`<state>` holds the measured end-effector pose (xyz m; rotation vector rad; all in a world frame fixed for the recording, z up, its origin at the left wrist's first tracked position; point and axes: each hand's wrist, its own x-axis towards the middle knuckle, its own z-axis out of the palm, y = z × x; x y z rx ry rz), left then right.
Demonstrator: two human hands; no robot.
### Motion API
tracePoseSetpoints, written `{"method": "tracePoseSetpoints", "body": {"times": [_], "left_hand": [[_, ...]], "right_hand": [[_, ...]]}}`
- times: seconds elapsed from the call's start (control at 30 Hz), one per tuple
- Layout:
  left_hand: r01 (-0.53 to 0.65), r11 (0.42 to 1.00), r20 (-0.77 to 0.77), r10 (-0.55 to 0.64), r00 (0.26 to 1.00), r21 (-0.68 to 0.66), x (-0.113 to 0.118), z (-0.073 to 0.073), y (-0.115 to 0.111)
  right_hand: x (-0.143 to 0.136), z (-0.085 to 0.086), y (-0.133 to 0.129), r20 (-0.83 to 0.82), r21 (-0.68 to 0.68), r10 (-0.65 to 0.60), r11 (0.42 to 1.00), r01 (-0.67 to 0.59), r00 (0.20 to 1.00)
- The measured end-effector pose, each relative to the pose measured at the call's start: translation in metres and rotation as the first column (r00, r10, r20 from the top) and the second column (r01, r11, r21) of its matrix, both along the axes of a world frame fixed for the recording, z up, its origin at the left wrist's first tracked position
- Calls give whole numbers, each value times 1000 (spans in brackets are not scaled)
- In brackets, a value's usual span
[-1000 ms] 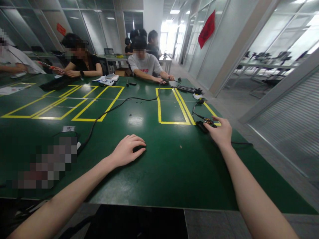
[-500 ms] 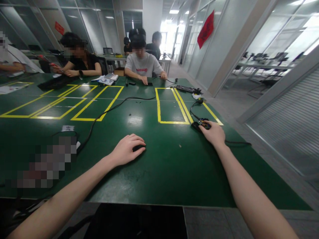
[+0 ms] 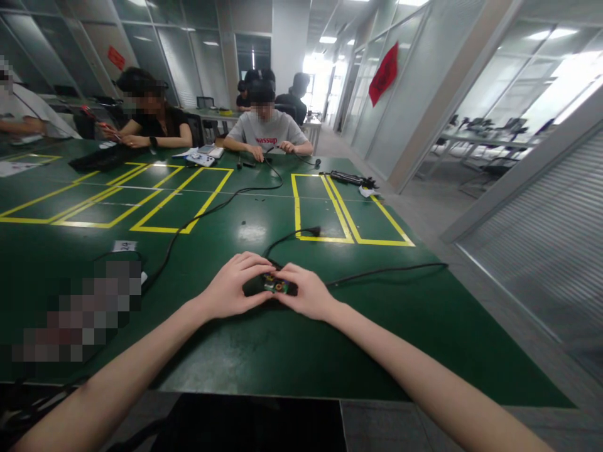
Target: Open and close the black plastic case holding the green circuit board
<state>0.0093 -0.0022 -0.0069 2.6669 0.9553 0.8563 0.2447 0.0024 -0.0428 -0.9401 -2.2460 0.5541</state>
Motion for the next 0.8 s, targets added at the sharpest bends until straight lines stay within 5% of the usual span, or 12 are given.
{"method": "tracePoseSetpoints", "body": {"times": [0.13,0.43,0.8], "left_hand": [[62,991,-101,-75,992,-122,-4,3,-1],[44,990,-173,-68,982,-137,-7,-5,4],[91,980,-71,-105,992,-175,-6,-16,14]], "right_hand": [[-18,3,-13,14,-27,187,982,-187,982],[-8,5,-8,-72,43,0,999,3,997],[-7,6,-5,-6,27,80,996,-80,997]]}}
